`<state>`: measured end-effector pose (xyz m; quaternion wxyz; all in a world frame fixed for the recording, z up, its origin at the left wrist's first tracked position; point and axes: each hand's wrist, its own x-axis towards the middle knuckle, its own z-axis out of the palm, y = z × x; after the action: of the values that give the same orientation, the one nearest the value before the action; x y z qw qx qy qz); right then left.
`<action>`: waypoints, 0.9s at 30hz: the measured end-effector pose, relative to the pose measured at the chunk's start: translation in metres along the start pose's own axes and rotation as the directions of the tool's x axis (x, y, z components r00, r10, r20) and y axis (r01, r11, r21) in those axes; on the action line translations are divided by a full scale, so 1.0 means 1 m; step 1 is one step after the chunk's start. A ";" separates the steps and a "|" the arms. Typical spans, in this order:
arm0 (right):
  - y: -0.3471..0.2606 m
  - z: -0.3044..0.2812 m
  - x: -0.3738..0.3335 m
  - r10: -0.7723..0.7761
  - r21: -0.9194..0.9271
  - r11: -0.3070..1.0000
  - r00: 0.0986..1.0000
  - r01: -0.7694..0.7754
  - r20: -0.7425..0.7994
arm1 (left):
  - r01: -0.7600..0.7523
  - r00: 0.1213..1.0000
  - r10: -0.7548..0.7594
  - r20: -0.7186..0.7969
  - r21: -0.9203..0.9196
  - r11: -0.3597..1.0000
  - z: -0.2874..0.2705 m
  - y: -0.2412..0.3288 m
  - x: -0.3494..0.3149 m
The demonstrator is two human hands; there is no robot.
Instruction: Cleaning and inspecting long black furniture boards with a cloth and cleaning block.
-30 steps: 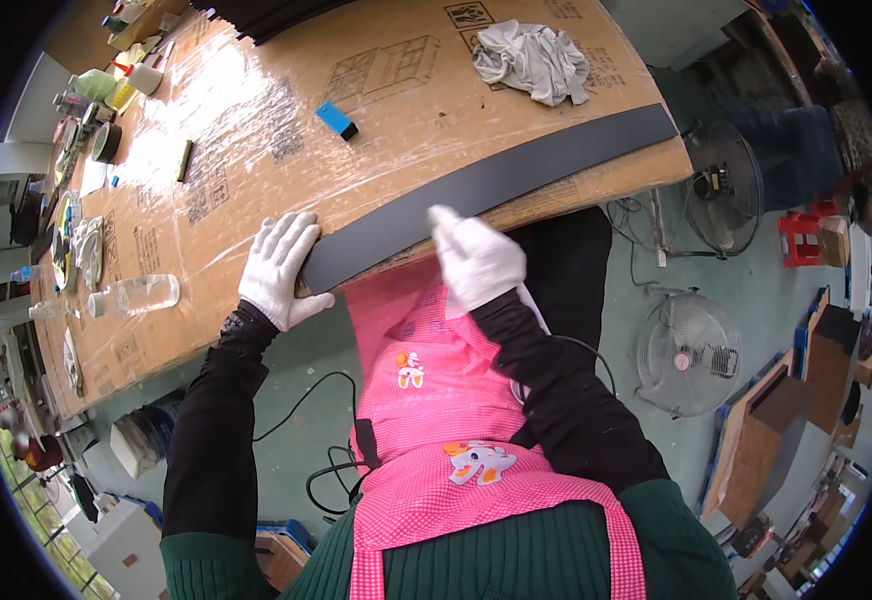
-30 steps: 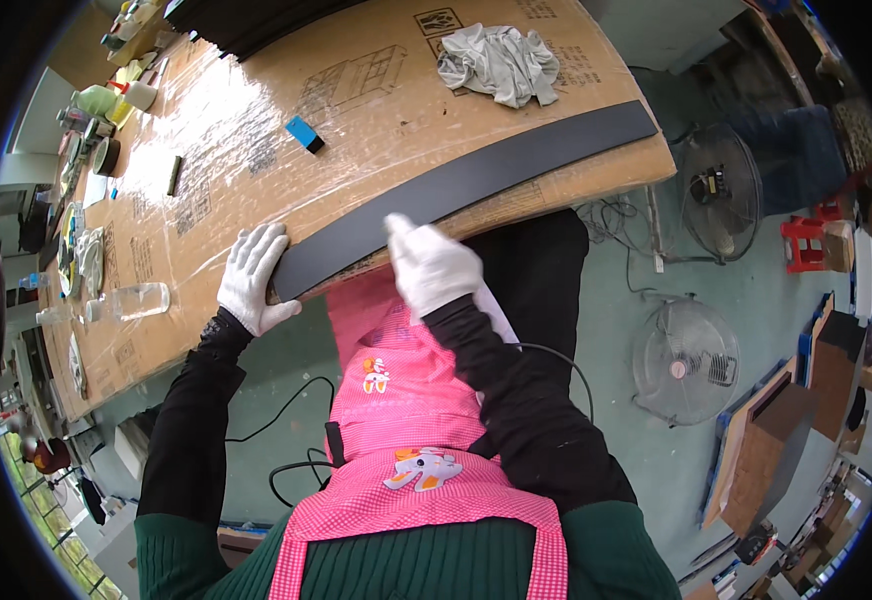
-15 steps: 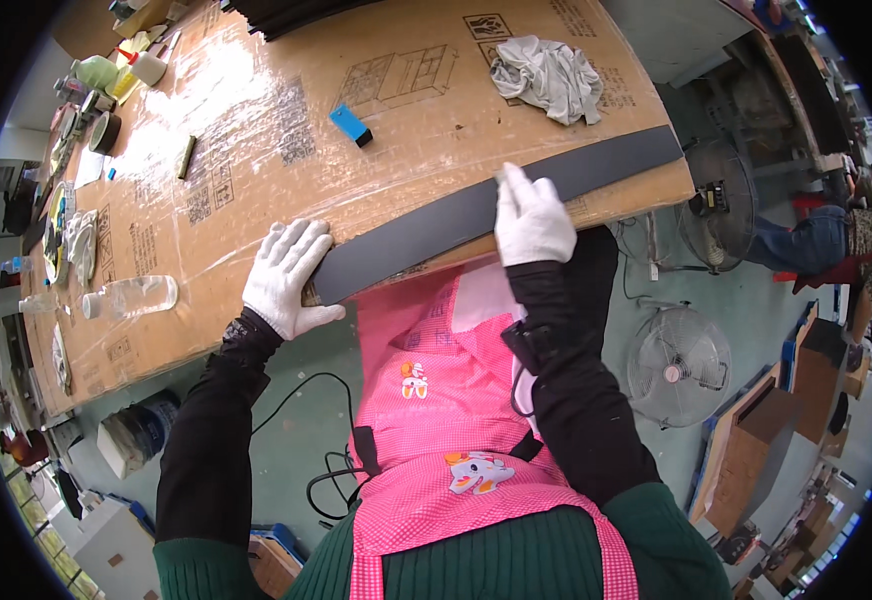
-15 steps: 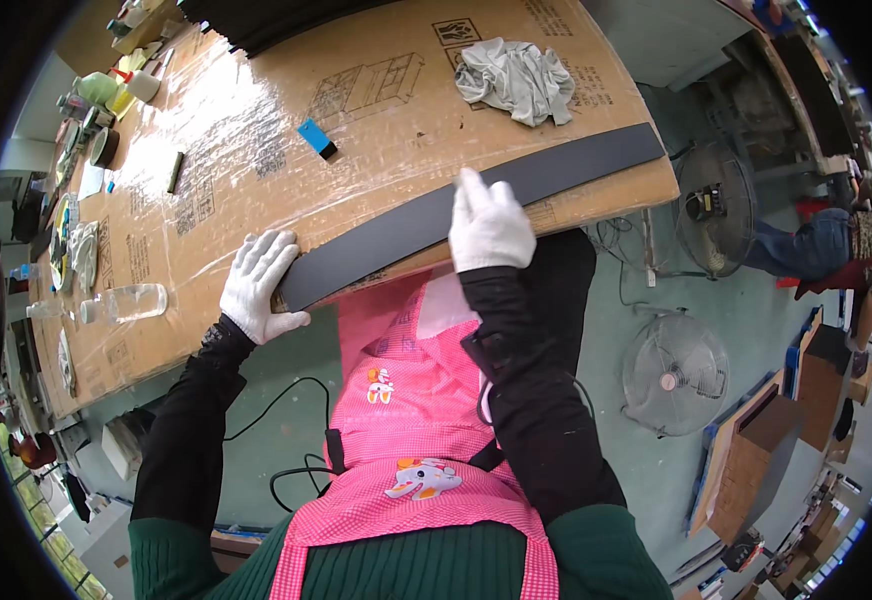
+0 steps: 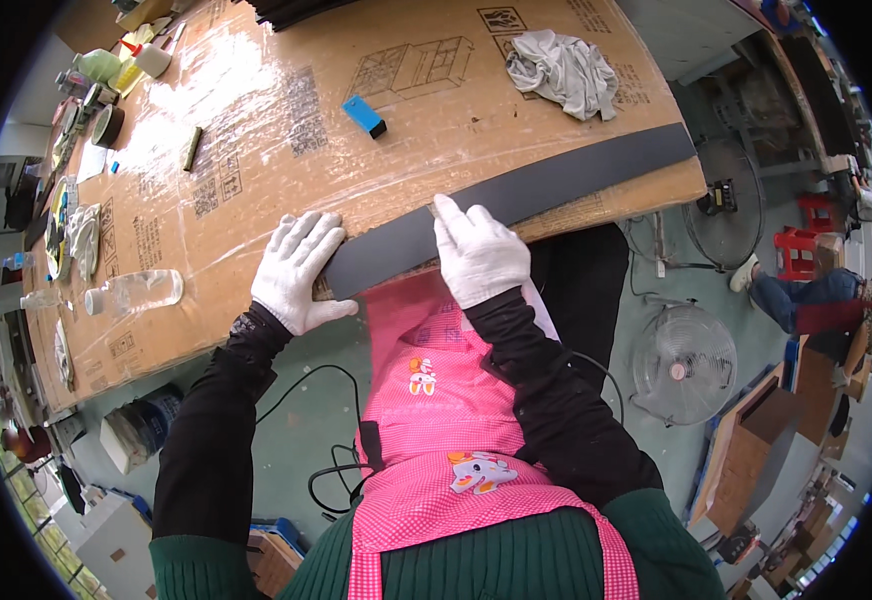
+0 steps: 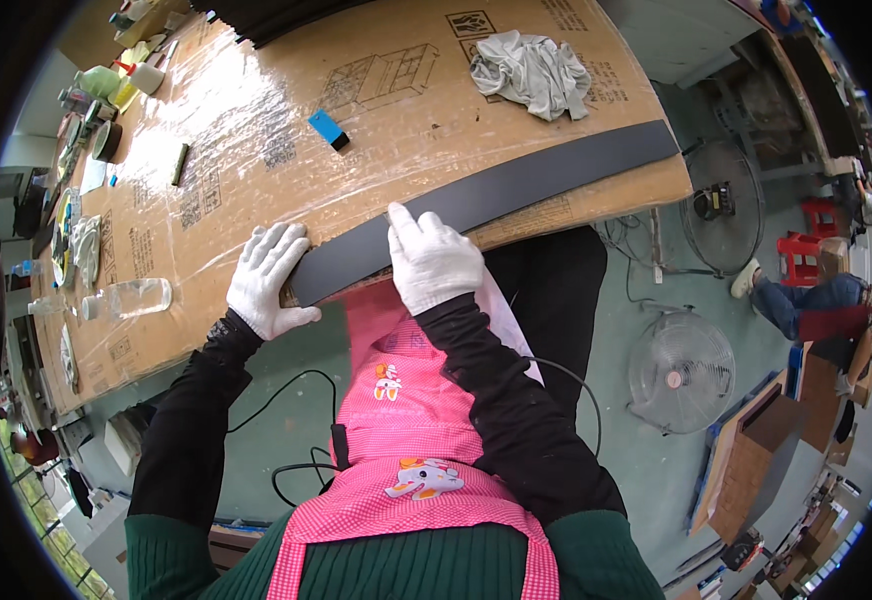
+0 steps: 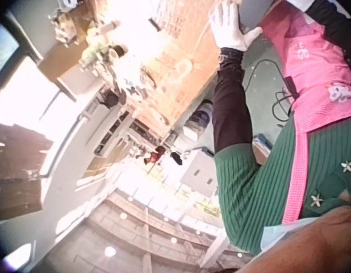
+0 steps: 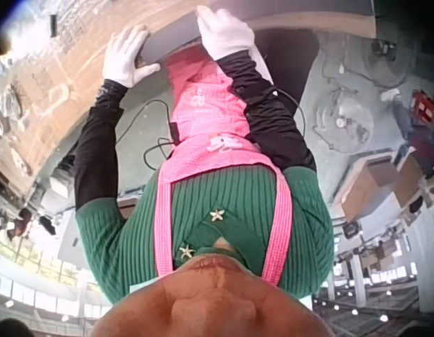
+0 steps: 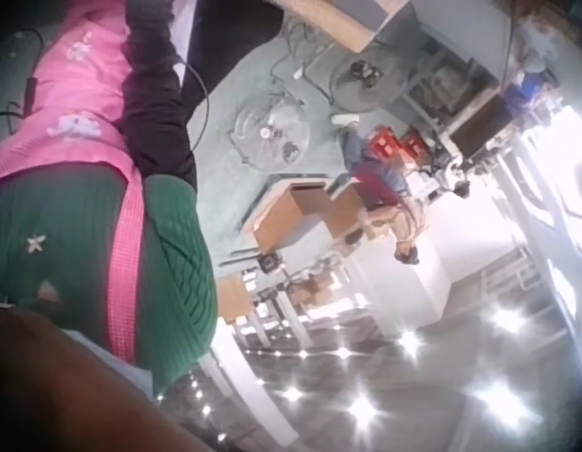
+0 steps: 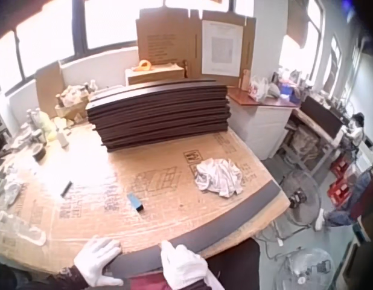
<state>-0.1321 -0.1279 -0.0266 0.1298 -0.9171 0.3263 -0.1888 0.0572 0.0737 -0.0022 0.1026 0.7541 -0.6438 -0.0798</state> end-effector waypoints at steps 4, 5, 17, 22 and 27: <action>0.092 -0.020 0.039 0.268 -0.024 0.958 0.920 -0.286 -0.285 | -0.006 1.000 0.006 -0.014 -0.002 1.000 0.000 0.003 0.003; 0.096 -0.025 0.047 0.218 0.015 0.974 0.914 -0.227 -0.342 | -0.007 1.000 0.008 -0.023 0.006 1.000 -0.003 0.002 0.004; 0.000 0.000 0.007 0.042 0.064 0.997 0.995 -0.037 -0.091 | 0.029 0.997 -0.030 -0.068 -0.012 1.000 -0.003 0.001 -0.007; -0.028 0.014 -0.004 -0.096 -0.087 0.992 0.995 0.094 -0.024 | -0.006 0.996 0.002 -0.092 -0.041 0.999 0.004 0.000 0.002; -0.075 0.020 -0.016 -0.235 0.075 0.971 0.963 0.227 0.129 | 0.153 0.964 -0.164 -0.211 -0.068 0.986 0.013 -0.001 -0.011</action>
<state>-0.0941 -0.0584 -0.0217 0.1562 -0.9554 0.2015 -0.1488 0.0532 0.0836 -0.0151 0.1846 0.8043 -0.5643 -0.0218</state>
